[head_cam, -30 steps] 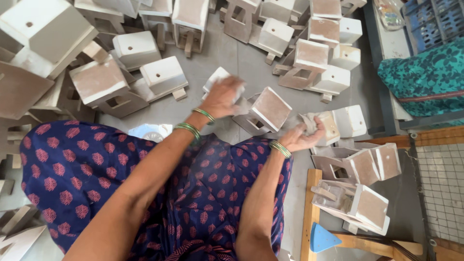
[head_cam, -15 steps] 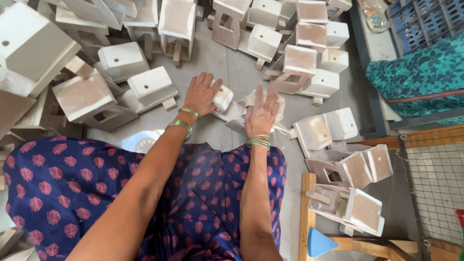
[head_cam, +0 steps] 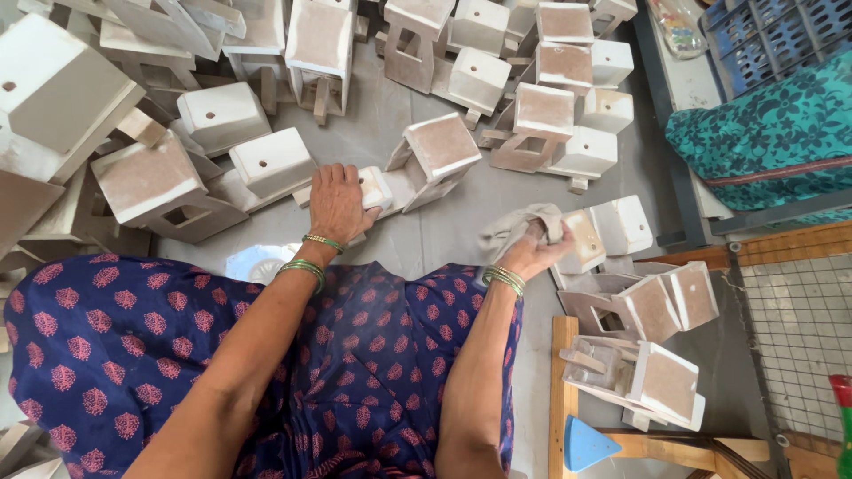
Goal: The person sits on the floor and wipes small wooden stool-shaped objects one at a time with a cloth, rubbing their surfaces and turning them to clean different sides, then sets each wiped object aside with the others.
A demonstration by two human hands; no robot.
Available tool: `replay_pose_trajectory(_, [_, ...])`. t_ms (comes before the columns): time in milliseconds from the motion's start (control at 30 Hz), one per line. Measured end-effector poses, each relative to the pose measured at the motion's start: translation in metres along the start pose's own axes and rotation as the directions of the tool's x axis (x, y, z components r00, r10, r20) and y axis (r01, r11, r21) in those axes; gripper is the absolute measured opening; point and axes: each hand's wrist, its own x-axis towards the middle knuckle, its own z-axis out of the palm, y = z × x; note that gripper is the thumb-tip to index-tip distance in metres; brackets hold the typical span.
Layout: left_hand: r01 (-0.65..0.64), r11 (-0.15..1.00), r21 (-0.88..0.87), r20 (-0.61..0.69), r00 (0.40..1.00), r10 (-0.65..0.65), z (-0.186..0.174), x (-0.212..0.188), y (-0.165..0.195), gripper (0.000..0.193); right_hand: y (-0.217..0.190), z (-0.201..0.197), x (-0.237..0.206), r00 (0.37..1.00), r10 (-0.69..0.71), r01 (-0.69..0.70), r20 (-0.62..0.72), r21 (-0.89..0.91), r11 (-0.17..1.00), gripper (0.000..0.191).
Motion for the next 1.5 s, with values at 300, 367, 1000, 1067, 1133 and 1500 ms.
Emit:
replay_pose_trajectory(300, [-0.032,0.999,-0.006,0.009,0.999,0.032,0.001,-0.001,-0.004,0.071,-0.006,0.090,-0.049,0.856,-0.340,0.298,0.390,0.166,0.940,0.048])
replay_pose_trajectory(367, [-0.027,0.999,-0.027,0.003,1.000,0.027,0.001,-0.001,-0.004,0.071,-0.015,0.094,-0.089,0.785,-0.526,0.590,0.328,-0.135,0.796,0.048])
replay_pose_trajectory(1000, [0.016,0.997,-0.077,-0.013,1.000,-0.017,0.005,-0.002,-0.002,0.072,0.039,0.098,-0.127,0.857,0.097,-0.073,0.506,-0.067,0.995,0.028])
replay_pose_trajectory(1067, [0.019,0.997,-0.079,0.001,1.000,-0.019,0.006,-0.002,-0.002,0.070,0.039,0.098,-0.123,0.773,0.274,-0.240,0.573,-0.136,0.961,0.032])
replay_pose_trajectory(1133, [0.018,0.997,-0.080,0.004,1.000,-0.018,0.006,-0.002,-0.002,0.070,0.041,0.096,-0.111,0.872,0.223,-0.361,0.435,0.265,0.894,0.035])
replay_pose_trajectory(1500, [0.034,0.997,-0.075,0.024,0.999,-0.033,0.009,-0.001,-0.001,0.069,0.035,0.083,-0.064,0.810,-0.112,0.251,0.576,-0.167,0.954,0.039])
